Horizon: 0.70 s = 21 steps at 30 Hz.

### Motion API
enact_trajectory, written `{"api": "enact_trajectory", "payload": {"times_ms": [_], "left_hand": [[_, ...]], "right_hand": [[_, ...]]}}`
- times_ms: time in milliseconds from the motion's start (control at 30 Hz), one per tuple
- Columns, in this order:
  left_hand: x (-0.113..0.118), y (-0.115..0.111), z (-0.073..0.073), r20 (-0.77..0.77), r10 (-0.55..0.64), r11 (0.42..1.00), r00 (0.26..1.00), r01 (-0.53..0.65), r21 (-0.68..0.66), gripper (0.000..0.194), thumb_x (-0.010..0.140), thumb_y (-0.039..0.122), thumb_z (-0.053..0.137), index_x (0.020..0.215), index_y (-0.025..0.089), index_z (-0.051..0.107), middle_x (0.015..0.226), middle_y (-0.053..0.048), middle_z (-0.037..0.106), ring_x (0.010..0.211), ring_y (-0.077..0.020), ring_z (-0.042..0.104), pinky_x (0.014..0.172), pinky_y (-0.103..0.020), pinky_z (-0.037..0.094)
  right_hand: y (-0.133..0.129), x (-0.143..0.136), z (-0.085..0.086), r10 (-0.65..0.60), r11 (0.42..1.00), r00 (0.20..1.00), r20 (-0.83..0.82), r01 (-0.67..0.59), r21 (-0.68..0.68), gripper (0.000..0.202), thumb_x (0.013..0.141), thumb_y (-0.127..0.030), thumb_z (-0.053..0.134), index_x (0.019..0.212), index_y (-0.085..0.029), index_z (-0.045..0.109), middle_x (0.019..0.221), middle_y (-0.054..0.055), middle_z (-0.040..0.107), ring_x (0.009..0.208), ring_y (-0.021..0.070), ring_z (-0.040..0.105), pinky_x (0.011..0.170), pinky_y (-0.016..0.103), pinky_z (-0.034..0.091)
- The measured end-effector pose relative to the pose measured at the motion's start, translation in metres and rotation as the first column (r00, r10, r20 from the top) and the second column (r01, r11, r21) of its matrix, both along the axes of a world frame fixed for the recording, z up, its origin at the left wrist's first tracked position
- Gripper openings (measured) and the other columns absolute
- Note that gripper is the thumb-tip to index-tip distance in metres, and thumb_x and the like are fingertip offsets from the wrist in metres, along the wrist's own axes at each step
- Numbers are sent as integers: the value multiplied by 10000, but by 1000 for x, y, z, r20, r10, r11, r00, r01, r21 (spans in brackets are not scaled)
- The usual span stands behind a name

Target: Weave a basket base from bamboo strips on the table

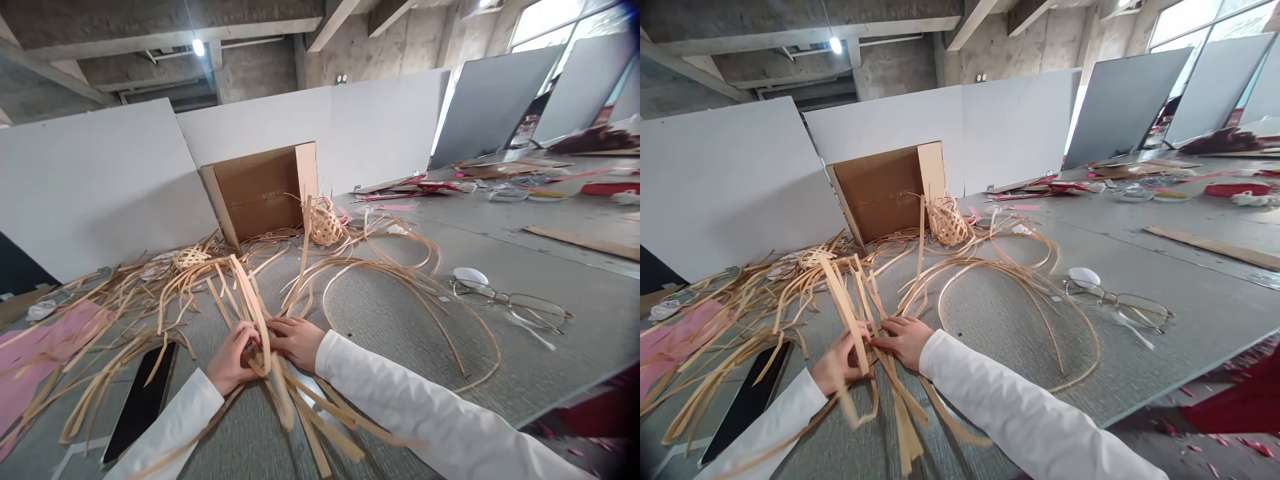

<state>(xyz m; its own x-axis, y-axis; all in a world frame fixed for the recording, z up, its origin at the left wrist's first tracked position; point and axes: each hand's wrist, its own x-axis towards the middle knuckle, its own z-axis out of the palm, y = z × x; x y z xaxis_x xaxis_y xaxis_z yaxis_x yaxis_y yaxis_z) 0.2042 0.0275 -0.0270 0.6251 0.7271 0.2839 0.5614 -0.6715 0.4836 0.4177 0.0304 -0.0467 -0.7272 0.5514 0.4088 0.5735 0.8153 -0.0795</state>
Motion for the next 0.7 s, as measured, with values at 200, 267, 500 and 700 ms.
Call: {"api": "enact_trajectory", "payload": {"times_ms": [200,267,500,700], "left_hand": [[-8,-11,27,-227,-100,988,969,70,-139,606,682,306,678,1217,210,409,1310,-107,388,1194,-261,406,990,-374,359],[-16,-14,33,-295,-111,984,949,62,-170,765,681,327,695,1330,225,303,1418,-109,262,1274,-276,306,1037,-403,295],[-35,-29,49,-420,-116,985,900,48,-169,668,864,403,487,1411,308,116,1478,-19,111,1332,-244,148,1054,-413,227],[-87,-49,100,-557,-95,995,825,58,-83,544,876,385,466,1364,384,228,1400,40,310,1242,-225,367,988,-371,344]], "right_hand": [[1,-1,-1,-5,999,1000,9,4,39,339,895,-328,382,1190,-273,540,1281,100,479,1176,216,441,930,378,389],[1,-2,-2,-10,999,1000,1,10,47,344,897,-346,375,1192,-281,538,1284,97,477,1172,216,446,915,373,400],[2,-2,-5,-5,999,1000,-8,6,37,353,891,-359,397,1213,-289,522,1286,107,473,1195,212,422,931,380,388],[0,-1,2,-26,1000,999,41,26,-1,352,907,-351,356,1220,-300,508,1308,97,452,1207,220,410,939,384,380]]}}
